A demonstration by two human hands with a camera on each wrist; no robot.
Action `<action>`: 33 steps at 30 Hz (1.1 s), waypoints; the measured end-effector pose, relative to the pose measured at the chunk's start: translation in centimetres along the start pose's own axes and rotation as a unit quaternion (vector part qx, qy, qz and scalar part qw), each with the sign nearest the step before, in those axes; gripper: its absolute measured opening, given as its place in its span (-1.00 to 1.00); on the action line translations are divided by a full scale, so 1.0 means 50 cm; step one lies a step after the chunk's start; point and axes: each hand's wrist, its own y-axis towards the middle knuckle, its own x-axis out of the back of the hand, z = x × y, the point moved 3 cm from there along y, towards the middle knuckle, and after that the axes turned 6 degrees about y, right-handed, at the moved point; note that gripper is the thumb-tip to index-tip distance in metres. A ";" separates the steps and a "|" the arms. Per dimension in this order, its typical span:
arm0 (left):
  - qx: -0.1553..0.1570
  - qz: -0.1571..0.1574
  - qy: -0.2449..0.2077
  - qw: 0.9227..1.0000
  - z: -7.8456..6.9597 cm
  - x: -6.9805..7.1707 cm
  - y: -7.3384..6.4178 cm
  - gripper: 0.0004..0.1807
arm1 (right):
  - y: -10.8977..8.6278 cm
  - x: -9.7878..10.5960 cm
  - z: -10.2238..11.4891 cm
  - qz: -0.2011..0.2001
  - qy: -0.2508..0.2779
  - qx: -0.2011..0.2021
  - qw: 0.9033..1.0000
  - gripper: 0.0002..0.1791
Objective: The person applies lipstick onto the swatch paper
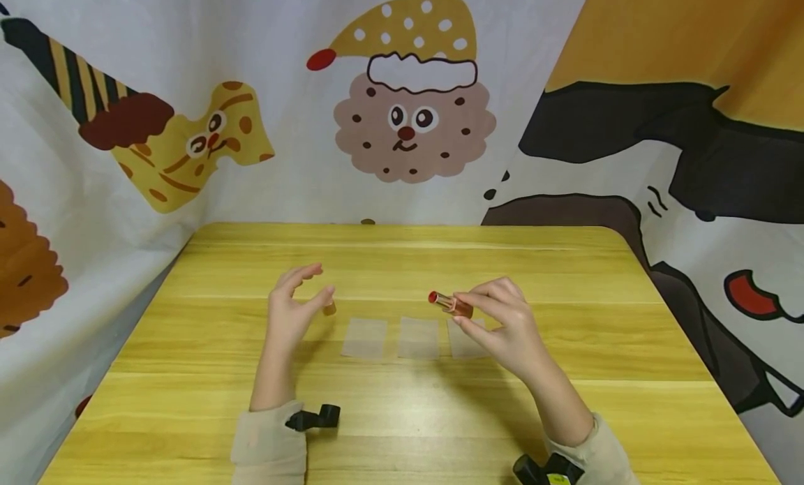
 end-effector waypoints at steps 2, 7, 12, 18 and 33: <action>-0.008 -0.004 -0.006 1.000 -0.014 0.001 0.000 -0.56 | 0.001 0.000 0.002 -0.002 0.000 0.003 1.000 -0.66; -0.026 -0.003 -0.025 0.999 -0.064 -0.006 -0.005 -0.59 | 0.001 0.001 0.004 -0.007 0.001 0.007 1.000 -0.64; -0.049 0.020 -0.046 0.998 -0.153 -0.016 -0.020 -0.59 | 0.003 0.000 0.007 -0.012 0.002 0.013 1.000 -0.64; -0.111 0.035 -0.050 0.992 -0.213 -0.033 -0.035 -0.57 | 0.004 -0.002 0.011 -0.012 0.002 0.022 1.000 -0.64; -0.191 0.073 -0.090 0.975 -0.194 -0.098 -0.054 -0.55 | 0.001 -0.014 0.022 -0.007 0.003 0.032 0.999 -0.64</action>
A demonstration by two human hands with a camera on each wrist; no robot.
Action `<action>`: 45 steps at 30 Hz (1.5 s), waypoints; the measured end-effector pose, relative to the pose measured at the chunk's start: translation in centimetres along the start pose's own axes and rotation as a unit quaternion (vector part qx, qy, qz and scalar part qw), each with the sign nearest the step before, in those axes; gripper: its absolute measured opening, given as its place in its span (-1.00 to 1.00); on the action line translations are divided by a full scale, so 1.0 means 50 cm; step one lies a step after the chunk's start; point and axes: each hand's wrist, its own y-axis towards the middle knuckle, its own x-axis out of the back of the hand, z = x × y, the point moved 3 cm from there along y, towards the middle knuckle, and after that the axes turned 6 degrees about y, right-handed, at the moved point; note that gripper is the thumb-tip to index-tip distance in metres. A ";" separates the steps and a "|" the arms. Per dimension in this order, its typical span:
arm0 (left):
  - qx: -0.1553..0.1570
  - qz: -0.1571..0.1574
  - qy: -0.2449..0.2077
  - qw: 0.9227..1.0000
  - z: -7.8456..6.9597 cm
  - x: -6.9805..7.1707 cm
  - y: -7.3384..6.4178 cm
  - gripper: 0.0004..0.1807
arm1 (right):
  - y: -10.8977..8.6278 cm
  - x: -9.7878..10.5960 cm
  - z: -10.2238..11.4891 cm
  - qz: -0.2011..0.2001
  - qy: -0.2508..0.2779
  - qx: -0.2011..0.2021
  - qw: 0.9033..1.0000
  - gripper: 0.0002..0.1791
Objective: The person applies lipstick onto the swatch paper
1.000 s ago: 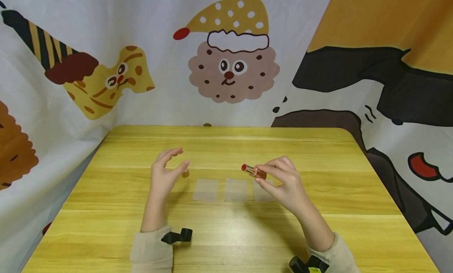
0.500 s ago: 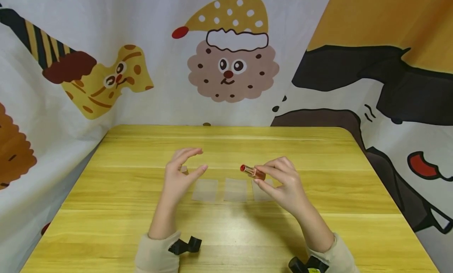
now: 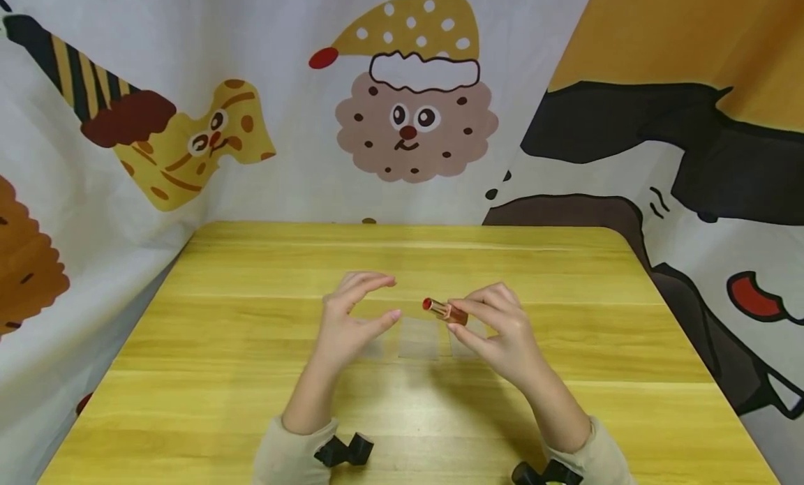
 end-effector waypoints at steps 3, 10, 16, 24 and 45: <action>0.006 0.009 -0.006 1.000 -0.006 -0.012 -0.003 -0.54 | 0.001 -0.001 0.003 -0.003 0.004 0.004 1.000 -0.65; 0.002 0.020 -0.026 0.999 -0.019 -0.042 -0.010 -0.52 | 0.002 -0.004 0.008 -0.012 0.005 0.024 1.000 -0.64; -0.004 0.018 -0.037 0.999 -0.022 -0.057 -0.011 -0.53 | 0.001 -0.007 0.008 -0.018 0.006 0.036 0.999 -0.63; -0.014 0.017 -0.042 0.999 -0.027 -0.062 -0.010 -0.58 | 0.002 -0.011 0.013 -0.010 0.007 0.035 0.999 -0.64; 0.003 0.010 -0.060 0.998 -0.029 -0.069 -0.011 -0.72 | 0.002 -0.018 0.017 0.007 0.022 0.025 0.999 -0.66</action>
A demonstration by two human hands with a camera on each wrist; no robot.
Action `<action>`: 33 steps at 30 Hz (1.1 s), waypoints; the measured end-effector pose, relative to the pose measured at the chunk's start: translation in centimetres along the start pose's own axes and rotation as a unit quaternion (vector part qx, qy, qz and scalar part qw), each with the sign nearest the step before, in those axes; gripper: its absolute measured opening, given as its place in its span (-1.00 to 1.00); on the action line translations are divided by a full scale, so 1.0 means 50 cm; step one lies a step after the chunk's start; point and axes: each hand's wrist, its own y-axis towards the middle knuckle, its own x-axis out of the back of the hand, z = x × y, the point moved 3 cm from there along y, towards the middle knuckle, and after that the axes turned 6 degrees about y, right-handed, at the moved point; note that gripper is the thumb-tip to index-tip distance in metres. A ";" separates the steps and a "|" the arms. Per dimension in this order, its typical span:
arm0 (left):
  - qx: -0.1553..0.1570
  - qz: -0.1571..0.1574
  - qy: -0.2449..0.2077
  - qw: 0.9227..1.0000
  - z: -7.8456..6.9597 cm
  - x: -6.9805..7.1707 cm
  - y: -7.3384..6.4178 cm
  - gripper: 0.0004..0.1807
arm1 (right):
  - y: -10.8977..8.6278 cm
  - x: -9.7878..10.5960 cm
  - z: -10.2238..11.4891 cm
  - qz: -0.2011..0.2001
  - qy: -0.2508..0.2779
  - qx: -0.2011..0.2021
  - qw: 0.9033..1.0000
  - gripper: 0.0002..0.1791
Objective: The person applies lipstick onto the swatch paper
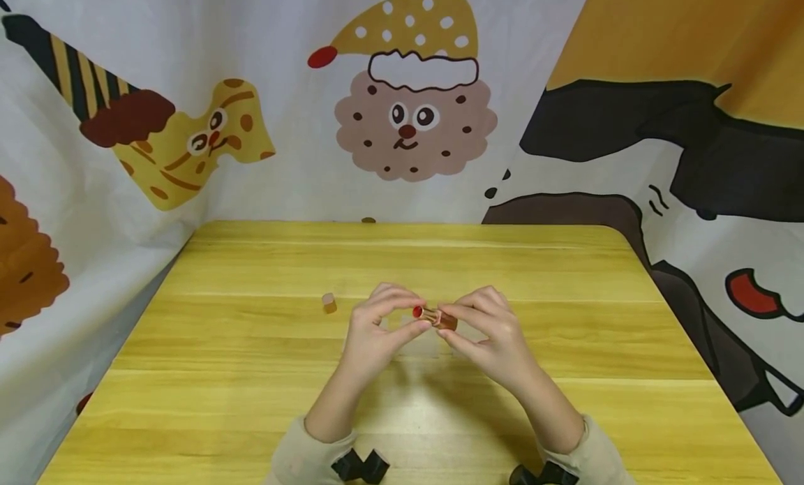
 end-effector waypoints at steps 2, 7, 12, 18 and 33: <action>0.002 -0.002 -0.002 1.000 -0.002 0.000 -0.001 -0.73 | -0.001 0.000 -0.001 0.003 0.001 -0.005 1.000 -0.66; 0.000 -0.005 -0.005 1.000 -0.004 -0.002 0.000 -0.74 | -0.002 0.000 -0.002 0.004 0.001 -0.008 1.000 -0.65; -0.006 -0.008 -0.003 1.000 -0.005 -0.003 0.000 -0.74 | -0.003 0.000 -0.003 0.006 0.000 -0.013 1.000 -0.64; -0.020 -0.014 -0.011 1.000 -0.007 -0.004 -0.001 -0.75 | -0.003 -0.001 -0.004 0.005 0.014 -0.019 1.000 -0.63; -0.029 -0.019 -0.024 0.999 -0.004 -0.004 -0.001 -0.75 | -0.006 -0.003 -0.007 0.003 0.039 -0.025 0.999 -0.66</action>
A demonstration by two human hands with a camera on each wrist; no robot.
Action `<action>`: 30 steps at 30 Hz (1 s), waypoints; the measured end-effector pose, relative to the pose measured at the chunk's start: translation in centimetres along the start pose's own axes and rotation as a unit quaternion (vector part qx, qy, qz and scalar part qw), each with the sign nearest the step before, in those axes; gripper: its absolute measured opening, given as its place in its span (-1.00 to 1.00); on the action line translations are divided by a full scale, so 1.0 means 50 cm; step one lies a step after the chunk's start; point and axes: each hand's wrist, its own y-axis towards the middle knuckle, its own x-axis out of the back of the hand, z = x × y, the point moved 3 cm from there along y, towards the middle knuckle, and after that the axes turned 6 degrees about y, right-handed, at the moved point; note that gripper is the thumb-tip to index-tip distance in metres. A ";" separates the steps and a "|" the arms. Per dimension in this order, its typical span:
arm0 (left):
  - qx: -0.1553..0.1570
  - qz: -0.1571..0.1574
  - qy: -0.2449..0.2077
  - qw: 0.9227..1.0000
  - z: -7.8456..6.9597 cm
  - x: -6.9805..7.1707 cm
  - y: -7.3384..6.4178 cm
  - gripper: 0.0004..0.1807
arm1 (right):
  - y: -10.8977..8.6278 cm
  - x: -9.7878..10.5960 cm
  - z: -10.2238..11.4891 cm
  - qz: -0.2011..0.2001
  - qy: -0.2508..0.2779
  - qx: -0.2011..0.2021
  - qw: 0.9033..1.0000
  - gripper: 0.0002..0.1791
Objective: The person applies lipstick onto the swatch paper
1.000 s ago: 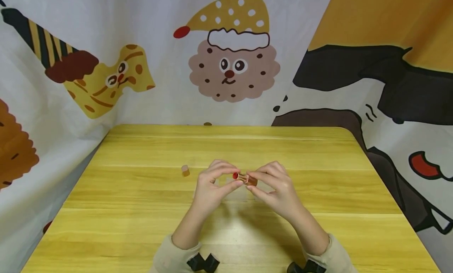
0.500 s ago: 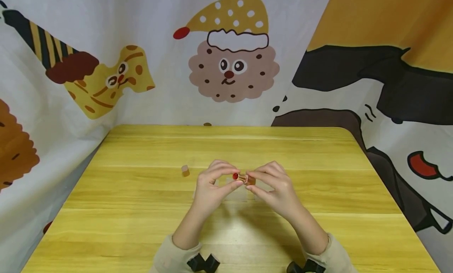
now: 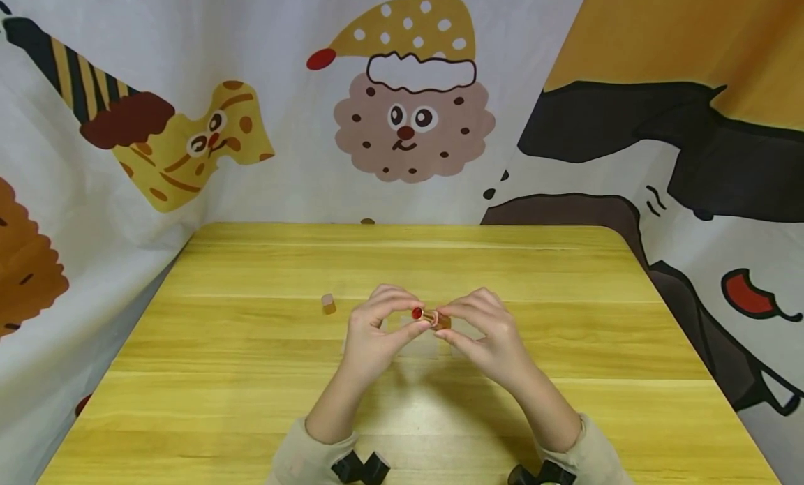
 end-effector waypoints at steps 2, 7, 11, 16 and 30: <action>-0.001 0.001 0.000 1.000 0.001 0.000 -0.001 -0.75 | 0.000 -0.001 0.000 0.001 0.002 0.002 1.000 -0.67; -0.001 0.003 0.001 1.000 0.003 0.000 -0.002 -0.76 | 0.000 -0.002 -0.001 0.004 0.003 0.007 1.000 -0.68; -0.003 0.006 0.000 1.000 0.003 0.000 0.000 -0.74 | 0.001 -0.002 -0.001 0.007 0.003 0.009 1.000 -0.68; -0.002 0.010 0.003 1.000 0.002 -0.001 0.000 -0.74 | 0.000 -0.003 -0.003 0.014 -0.003 0.005 1.000 -0.67; 0.007 0.016 0.012 1.000 -0.001 -0.003 0.000 -0.78 | -0.004 -0.005 -0.007 0.038 -0.016 -0.010 0.999 -0.64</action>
